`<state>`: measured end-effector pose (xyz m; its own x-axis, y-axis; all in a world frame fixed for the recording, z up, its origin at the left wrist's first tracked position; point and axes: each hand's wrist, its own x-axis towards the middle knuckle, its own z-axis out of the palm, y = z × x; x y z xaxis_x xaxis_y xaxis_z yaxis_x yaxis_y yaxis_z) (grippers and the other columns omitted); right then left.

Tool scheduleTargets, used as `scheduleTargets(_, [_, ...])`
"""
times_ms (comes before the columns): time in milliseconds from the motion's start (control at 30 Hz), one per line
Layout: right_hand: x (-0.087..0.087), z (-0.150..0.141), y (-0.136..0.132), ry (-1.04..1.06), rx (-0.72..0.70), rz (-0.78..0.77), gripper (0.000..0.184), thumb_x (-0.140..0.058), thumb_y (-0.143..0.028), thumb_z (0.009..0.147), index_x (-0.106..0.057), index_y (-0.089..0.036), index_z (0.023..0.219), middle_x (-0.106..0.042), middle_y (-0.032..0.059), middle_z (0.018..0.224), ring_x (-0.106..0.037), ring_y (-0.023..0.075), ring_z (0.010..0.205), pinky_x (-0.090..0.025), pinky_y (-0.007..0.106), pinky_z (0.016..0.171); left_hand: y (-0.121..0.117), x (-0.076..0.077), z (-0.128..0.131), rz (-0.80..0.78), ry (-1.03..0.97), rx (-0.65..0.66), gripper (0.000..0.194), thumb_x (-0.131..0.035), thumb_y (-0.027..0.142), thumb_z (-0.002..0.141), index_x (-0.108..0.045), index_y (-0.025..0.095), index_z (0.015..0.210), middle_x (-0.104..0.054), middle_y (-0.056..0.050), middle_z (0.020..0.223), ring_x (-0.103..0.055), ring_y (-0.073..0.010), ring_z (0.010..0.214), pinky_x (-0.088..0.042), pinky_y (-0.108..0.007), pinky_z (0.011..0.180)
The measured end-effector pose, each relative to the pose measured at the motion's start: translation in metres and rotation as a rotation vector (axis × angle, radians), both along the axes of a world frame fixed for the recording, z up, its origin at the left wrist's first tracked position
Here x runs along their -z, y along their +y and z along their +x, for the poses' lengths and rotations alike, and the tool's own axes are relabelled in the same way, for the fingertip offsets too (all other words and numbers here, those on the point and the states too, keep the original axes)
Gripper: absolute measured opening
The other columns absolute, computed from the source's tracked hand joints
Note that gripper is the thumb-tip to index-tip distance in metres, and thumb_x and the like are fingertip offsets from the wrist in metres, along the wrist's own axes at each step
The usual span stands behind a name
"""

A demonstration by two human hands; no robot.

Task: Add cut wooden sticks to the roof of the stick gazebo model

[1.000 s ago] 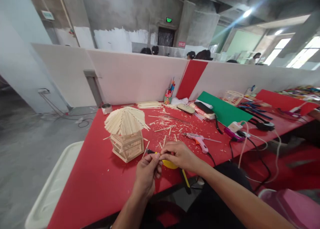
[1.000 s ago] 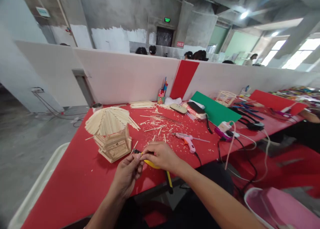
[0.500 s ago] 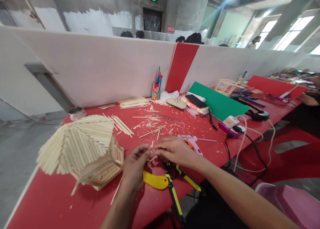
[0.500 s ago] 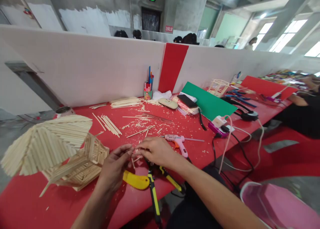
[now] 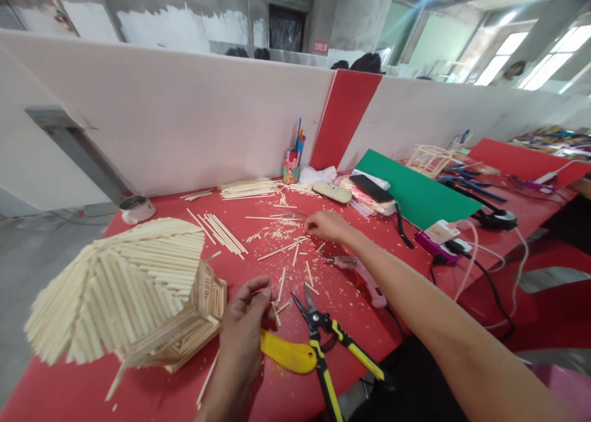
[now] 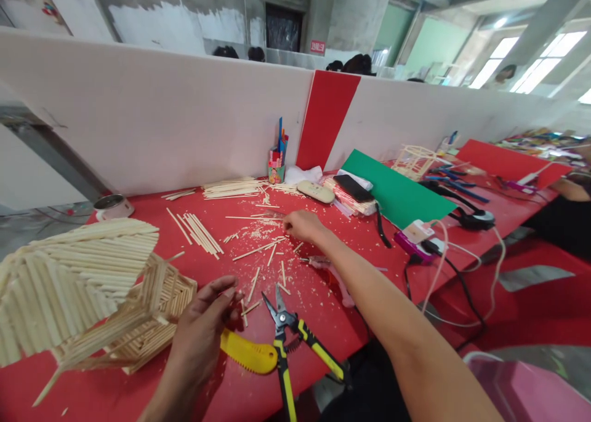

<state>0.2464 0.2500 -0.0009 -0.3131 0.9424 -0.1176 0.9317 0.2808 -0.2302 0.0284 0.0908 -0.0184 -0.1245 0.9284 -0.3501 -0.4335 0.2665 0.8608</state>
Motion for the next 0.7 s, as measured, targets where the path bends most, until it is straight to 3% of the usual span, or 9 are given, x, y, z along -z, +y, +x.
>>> scheduleTargets(233, [0.01,-0.009,0.006,0.015,0.002,-0.079,0.028,-0.055,-0.035,0.091,-0.057,-0.019,0.114,-0.058,0.0066,0.117,-0.059,0.019,0.1,-0.051,0.039,0.085,0.0,0.002,0.0,-0.004,0.003,0.008,0.037,-0.077,0.033,0.06,-0.061,0.016,0.088,-0.061,0.002,0.06,-0.048,-0.0085,0.041,-0.04,-0.021,0.039])
scheduleTargets(367, [0.002,-0.012,-0.002,0.156,0.012,-0.075,0.022,-0.058,-0.031,0.09,-0.061,-0.016,0.105,-0.062,0.0054,0.107,-0.061,0.0176,0.094,-0.051,0.037,0.083,0.001,0.003,0.0,0.038,-0.002,0.014,0.035,-0.078,0.034,0.06,-0.063,0.015,0.085,-0.061,0.003,0.057,-0.048,-0.0085,0.041,-0.04,-0.02,0.039])
scheduleTargets(467, [-0.014,-0.023,-0.035,0.347,-0.007,-0.041,0.014,-0.056,-0.021,0.088,-0.065,-0.014,0.096,-0.068,0.003,0.092,-0.063,0.0156,0.086,-0.05,0.03,0.079,0.0,0.002,0.002,0.104,0.0,-0.004,0.033,-0.08,0.033,0.059,-0.066,0.015,0.083,-0.062,0.002,0.056,-0.05,-0.0081,0.042,-0.041,-0.019,0.04])
scheduleTargets(567, [-0.026,-0.045,-0.09,0.528,-0.028,-0.001,0.018,-0.054,-0.023,0.087,-0.066,-0.016,0.098,-0.071,0.0006,0.091,-0.064,0.0137,0.084,-0.05,0.024,0.074,-0.003,-0.001,0.005,0.15,-0.007,0.002,0.034,-0.081,0.032,0.058,-0.071,0.014,0.085,-0.065,0.0,0.058,-0.053,-0.0089,0.044,-0.043,-0.019,0.041])
scheduleTargets(700, [-0.022,-0.082,-0.156,0.772,0.056,0.138,0.017,-0.054,-0.015,0.083,-0.069,-0.02,0.09,-0.072,0.0004,0.087,-0.065,0.0133,0.08,-0.049,0.023,0.073,-0.013,-0.006,0.006,0.181,-0.052,-0.012,0.036,-0.085,0.03,0.052,-0.075,0.012,0.081,-0.068,-0.003,0.059,-0.055,-0.0092,0.048,-0.042,-0.018,0.043])
